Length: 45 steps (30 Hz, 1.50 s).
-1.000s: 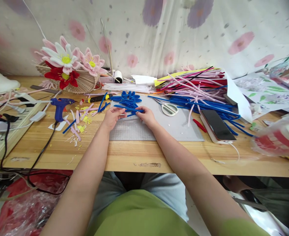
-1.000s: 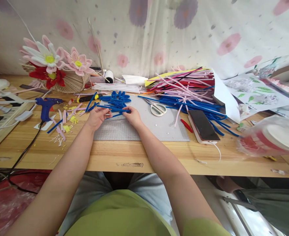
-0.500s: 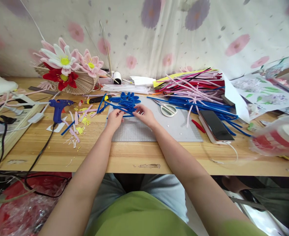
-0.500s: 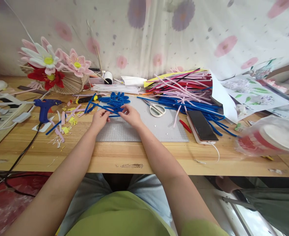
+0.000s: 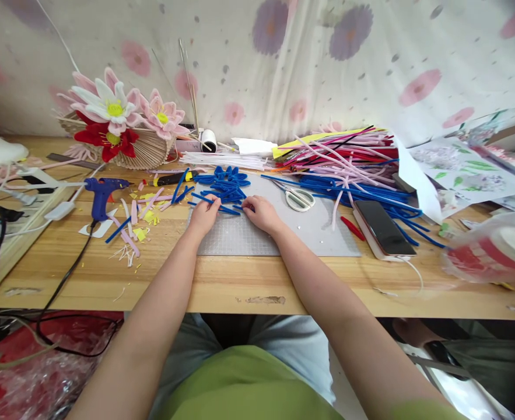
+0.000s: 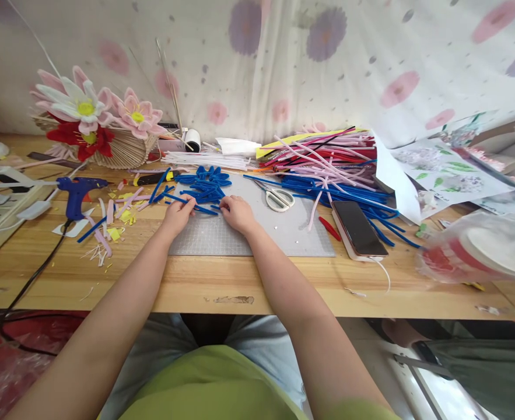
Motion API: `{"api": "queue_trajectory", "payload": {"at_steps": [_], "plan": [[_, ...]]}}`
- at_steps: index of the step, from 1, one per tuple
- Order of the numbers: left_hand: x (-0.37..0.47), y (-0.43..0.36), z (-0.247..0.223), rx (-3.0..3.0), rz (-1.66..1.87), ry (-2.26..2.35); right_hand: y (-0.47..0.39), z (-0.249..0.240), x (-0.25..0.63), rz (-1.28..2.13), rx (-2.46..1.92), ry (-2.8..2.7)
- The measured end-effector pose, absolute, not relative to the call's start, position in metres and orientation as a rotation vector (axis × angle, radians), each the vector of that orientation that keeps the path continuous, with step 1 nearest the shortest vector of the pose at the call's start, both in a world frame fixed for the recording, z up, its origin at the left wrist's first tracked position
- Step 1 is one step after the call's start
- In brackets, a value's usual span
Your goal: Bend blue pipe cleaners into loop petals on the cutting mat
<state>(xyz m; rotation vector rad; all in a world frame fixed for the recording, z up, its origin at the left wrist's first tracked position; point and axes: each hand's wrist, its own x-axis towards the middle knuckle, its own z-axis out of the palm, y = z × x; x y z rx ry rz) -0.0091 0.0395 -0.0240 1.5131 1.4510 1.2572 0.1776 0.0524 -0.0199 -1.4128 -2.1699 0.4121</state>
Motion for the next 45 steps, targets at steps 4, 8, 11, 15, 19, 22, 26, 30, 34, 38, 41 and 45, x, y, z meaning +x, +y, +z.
{"api": "queue_trajectory", "payload": {"at_steps": [4,8,11,15,19,22,26,30,34,38,41,45], "plan": [[-0.01,0.044,-0.029,1.385,1.369,1.387,0.054,-0.019,0.18,0.494,-1.4,-2.031],[-0.009,0.044,-0.029,1.385,1.391,1.42,0.051,-0.019,0.179,0.472,-1.307,-2.134],[-0.006,0.041,-0.025,1.4,1.344,1.42,0.049,-0.02,0.177,0.41,-1.283,-2.222],[-0.001,0.035,-0.019,1.315,1.195,1.405,0.049,-0.021,0.174,0.545,-1.276,-2.07],[0.003,0.03,-0.018,1.358,1.119,1.354,0.049,-0.024,0.17,0.811,-1.106,-1.921],[0.006,0.029,-0.019,1.402,1.116,1.338,0.047,-0.025,0.166,0.932,-0.986,-1.915],[0.006,0.03,-0.016,1.265,1.272,1.333,0.046,-0.026,0.159,1.132,-0.913,-1.731],[0.005,0.032,-0.012,1.157,1.33,1.332,0.047,-0.024,0.156,1.319,-0.949,-1.429],[0.007,0.03,-0.013,1.217,1.252,1.327,0.047,-0.02,0.155,1.38,-0.929,-1.212],[0.01,0.028,-0.015,1.268,1.163,1.326,0.046,-0.02,0.155,1.386,-0.912,-1.123],[0.01,0.028,-0.016,1.325,1.088,1.309,0.048,-0.022,0.155,1.4,-0.912,-1.114],[0.009,0.029,-0.018,1.379,1.037,1.312,0.05,-0.027,0.157,1.479,-0.866,-1.108]]}}
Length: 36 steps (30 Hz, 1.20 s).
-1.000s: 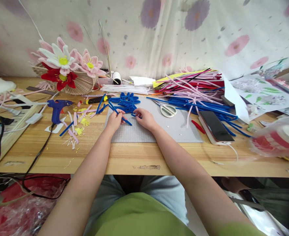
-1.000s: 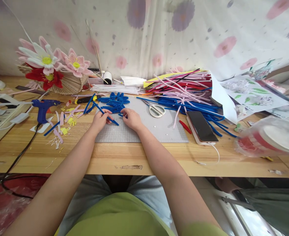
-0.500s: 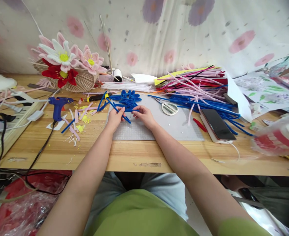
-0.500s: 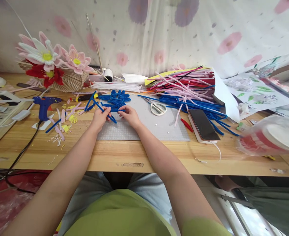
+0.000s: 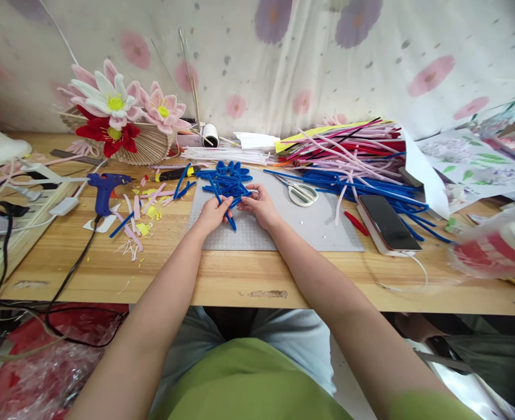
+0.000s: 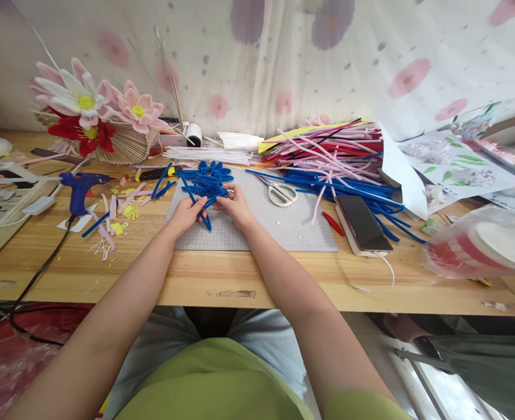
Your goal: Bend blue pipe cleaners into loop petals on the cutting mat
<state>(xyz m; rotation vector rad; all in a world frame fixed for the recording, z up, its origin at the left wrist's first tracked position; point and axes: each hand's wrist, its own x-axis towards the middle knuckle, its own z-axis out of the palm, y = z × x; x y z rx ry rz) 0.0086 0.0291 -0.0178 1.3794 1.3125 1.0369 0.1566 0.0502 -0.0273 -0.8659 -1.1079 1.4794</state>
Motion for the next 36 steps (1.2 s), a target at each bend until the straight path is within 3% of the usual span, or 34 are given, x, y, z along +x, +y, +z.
{"api": "queue_trajectory", "payload": {"at_steps": [5,11,21,29,36], "plan": [[0.008,0.03,-0.02,1.404,1.051,1.327,0.053,-0.031,0.158,1.402,-0.86,-1.183],[0.008,0.031,-0.02,1.395,1.048,1.34,0.053,-0.031,0.157,0.981,-1.052,-1.468],[0.008,0.03,-0.021,1.44,1.142,1.409,0.056,-0.029,0.16,1.023,-0.997,-1.416],[0.003,0.031,-0.024,1.576,1.168,1.471,0.041,-0.025,0.155,0.757,-1.019,-1.862],[0.002,0.031,-0.021,1.502,1.402,1.472,0.033,-0.022,0.153,0.926,-0.842,-2.152]]}}
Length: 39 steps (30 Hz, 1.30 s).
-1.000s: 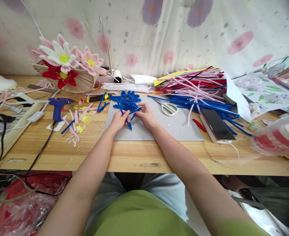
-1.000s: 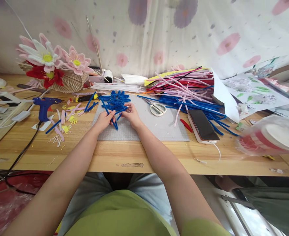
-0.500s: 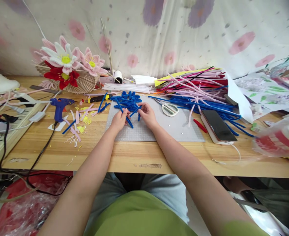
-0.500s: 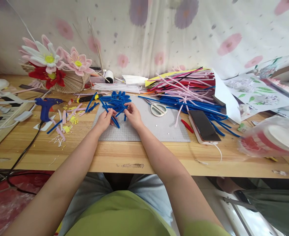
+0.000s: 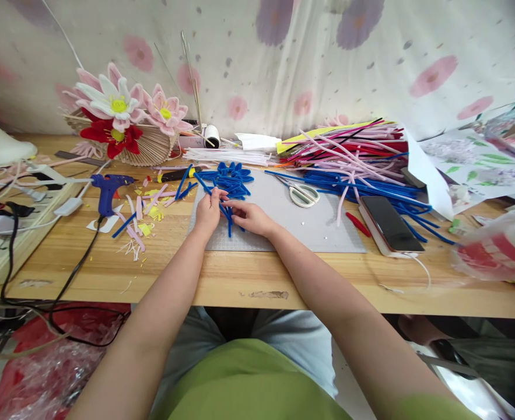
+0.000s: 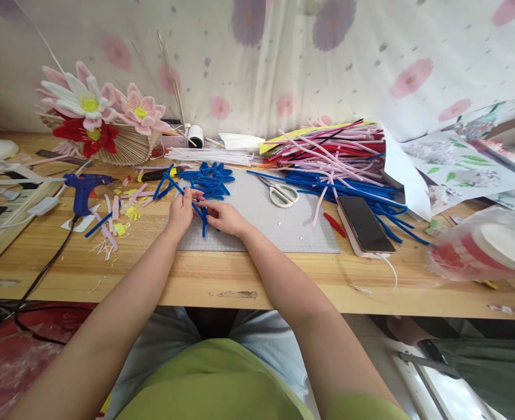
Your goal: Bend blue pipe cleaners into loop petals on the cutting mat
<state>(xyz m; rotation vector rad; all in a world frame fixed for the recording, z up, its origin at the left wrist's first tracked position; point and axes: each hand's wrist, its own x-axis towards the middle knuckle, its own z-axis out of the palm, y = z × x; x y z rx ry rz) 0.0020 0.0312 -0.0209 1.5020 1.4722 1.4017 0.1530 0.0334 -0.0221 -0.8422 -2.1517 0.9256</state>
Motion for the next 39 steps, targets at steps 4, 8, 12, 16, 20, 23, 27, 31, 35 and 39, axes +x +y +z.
{"api": "queue_trajectory", "payload": {"at_steps": [4,8,12,16,20,23,27,31,35,39], "plan": [[0.002,0.032,-0.017,1.285,1.528,1.461,0.034,-0.024,0.152,1.042,-0.837,-2.074],[0.005,0.032,-0.015,1.215,1.427,1.215,0.04,-0.029,0.15,1.081,-0.894,-1.951],[0.007,0.031,-0.014,1.345,1.316,1.152,0.045,-0.029,0.153,1.266,-0.924,-1.68],[0.008,0.033,-0.02,1.4,1.3,1.222,0.043,-0.019,0.156,1.556,-0.924,-1.577],[0.007,0.036,-0.025,1.4,1.409,1.218,0.038,-0.009,0.159,1.633,-0.982,-1.549],[0.006,0.037,-0.024,1.359,1.483,1.244,0.037,-0.006,0.162,1.689,-0.986,-1.533],[0.005,0.035,-0.018,1.321,1.547,1.282,0.04,-0.007,0.169,1.779,-1.019,-1.419],[0.005,0.033,-0.016,1.384,1.576,1.285,0.042,-0.007,0.172,1.929,-0.938,-1.3],[0.003,0.036,-0.02,1.446,1.556,1.303,0.043,-0.009,0.166,1.911,-0.985,-1.216],[0.001,0.041,-0.023,1.337,1.558,1.296,0.045,-0.011,0.16,1.732,-1.134,-1.141]]}}
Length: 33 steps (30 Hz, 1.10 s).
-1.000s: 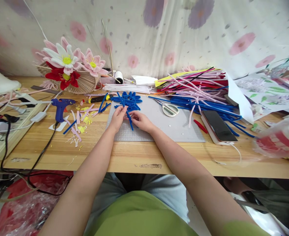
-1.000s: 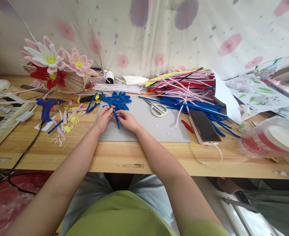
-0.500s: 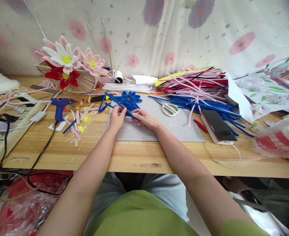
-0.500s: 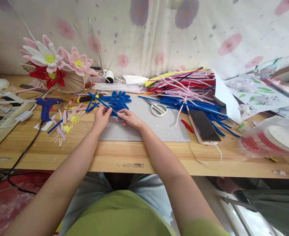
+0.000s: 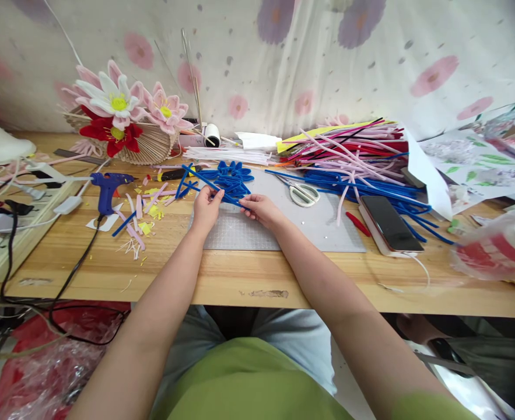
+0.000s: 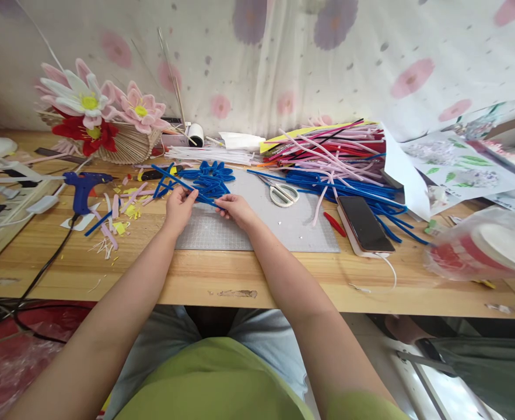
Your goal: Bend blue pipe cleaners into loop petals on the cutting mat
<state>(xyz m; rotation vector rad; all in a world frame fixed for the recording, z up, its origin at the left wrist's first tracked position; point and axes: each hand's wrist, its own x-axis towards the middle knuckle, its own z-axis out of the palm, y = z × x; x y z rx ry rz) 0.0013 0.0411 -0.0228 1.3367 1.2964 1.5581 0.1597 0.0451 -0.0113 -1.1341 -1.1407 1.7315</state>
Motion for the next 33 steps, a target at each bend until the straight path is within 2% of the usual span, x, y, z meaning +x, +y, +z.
{"api": "queue_trajectory", "payload": {"at_steps": [20,27,33], "plan": [[0.0,0.04,-0.014,1.162,1.521,1.259,0.05,-0.002,0.175,1.613,-1.225,-1.339],[-0.011,0.049,-0.02,0.809,1.943,1.375,0.046,-0.008,0.164,1.56,-1.243,-1.34],[-0.022,0.058,-0.024,0.765,1.878,1.239,0.044,-0.016,0.151,1.321,-1.257,-1.522]]}}
